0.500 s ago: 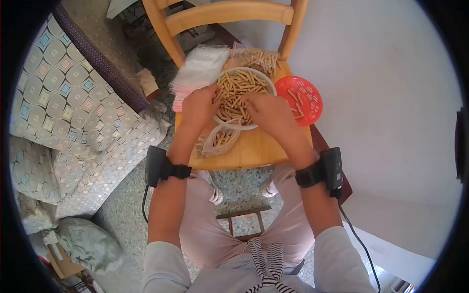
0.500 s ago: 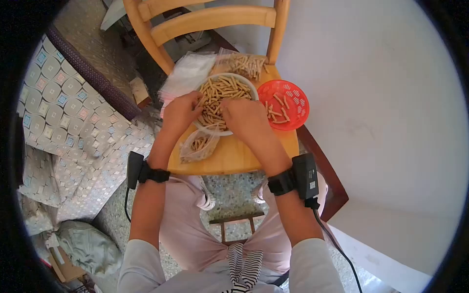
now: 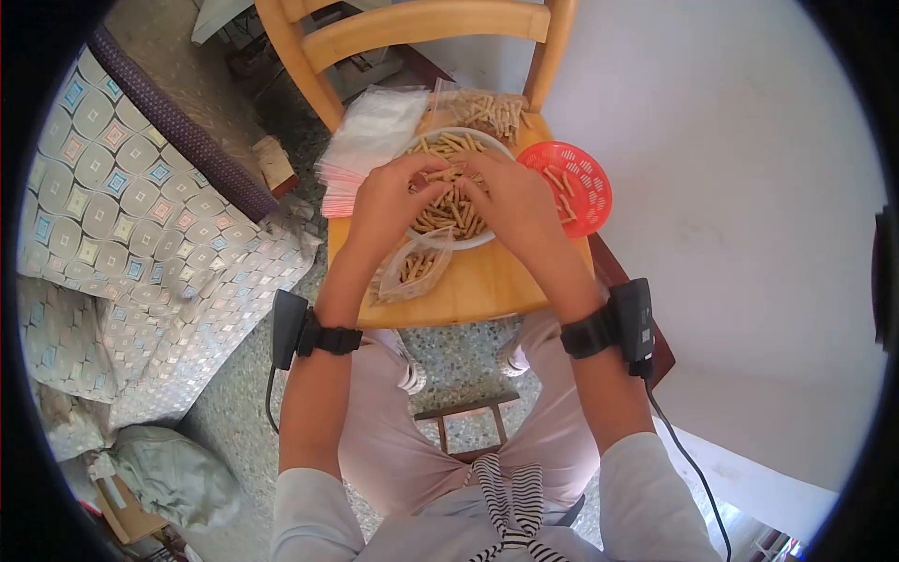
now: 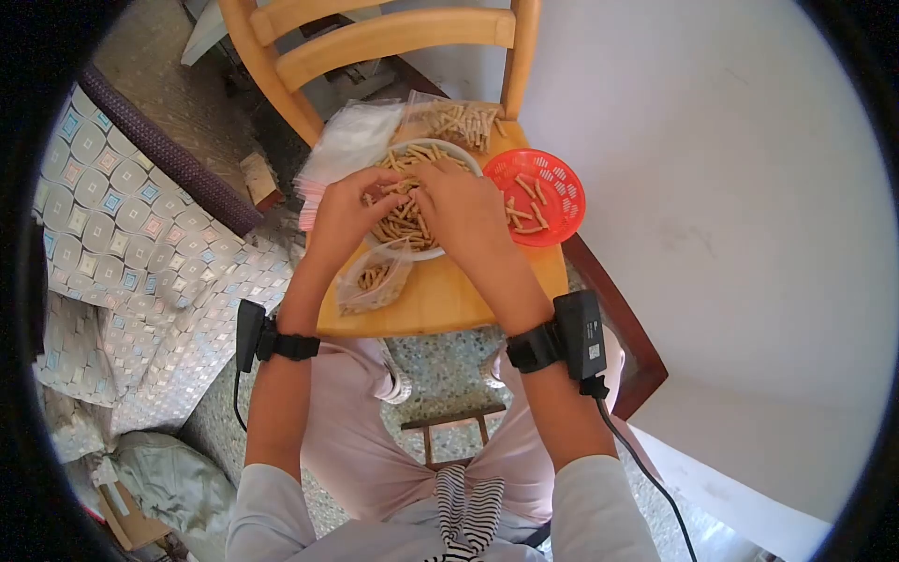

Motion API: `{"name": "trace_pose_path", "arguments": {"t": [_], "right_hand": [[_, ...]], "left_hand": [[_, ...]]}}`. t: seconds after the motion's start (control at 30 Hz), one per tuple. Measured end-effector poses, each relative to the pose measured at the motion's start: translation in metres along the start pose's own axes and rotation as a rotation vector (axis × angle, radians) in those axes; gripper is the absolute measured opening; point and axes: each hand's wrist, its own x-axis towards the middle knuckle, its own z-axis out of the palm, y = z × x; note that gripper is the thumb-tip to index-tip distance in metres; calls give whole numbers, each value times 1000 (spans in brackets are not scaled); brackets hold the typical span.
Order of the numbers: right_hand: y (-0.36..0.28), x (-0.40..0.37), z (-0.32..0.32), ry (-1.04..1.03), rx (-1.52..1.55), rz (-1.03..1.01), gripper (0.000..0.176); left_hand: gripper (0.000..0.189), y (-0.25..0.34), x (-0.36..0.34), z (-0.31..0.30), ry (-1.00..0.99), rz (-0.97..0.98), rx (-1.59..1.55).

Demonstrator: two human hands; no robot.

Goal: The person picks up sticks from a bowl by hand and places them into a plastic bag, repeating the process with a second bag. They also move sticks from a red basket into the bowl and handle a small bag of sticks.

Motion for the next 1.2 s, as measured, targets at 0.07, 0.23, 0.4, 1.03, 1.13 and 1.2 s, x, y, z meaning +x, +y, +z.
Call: {"name": "trace_pose_path", "arguments": {"t": [0.07,0.23,0.4,1.03,1.13,1.2], "right_hand": [[0,0,1,-22,39,49,22],[-3,3,-5,23,71,107,16],[-8,7,-10,83,136,104,15],[-17,11,-13,130,239,19,14],[-12,8,-9,117,172,46,14],[-9,6,-6,64,182,62,13]], "left_hand": [[32,6,-1,0,-5,7,-4],[33,9,-2,-3,-26,15,-39],[30,5,0,-4,-1,81,-83],[25,0,0,-17,33,34,-90],[23,7,-1,-28,13,43,-150],[21,14,-4,-31,26,76,-157]]}}
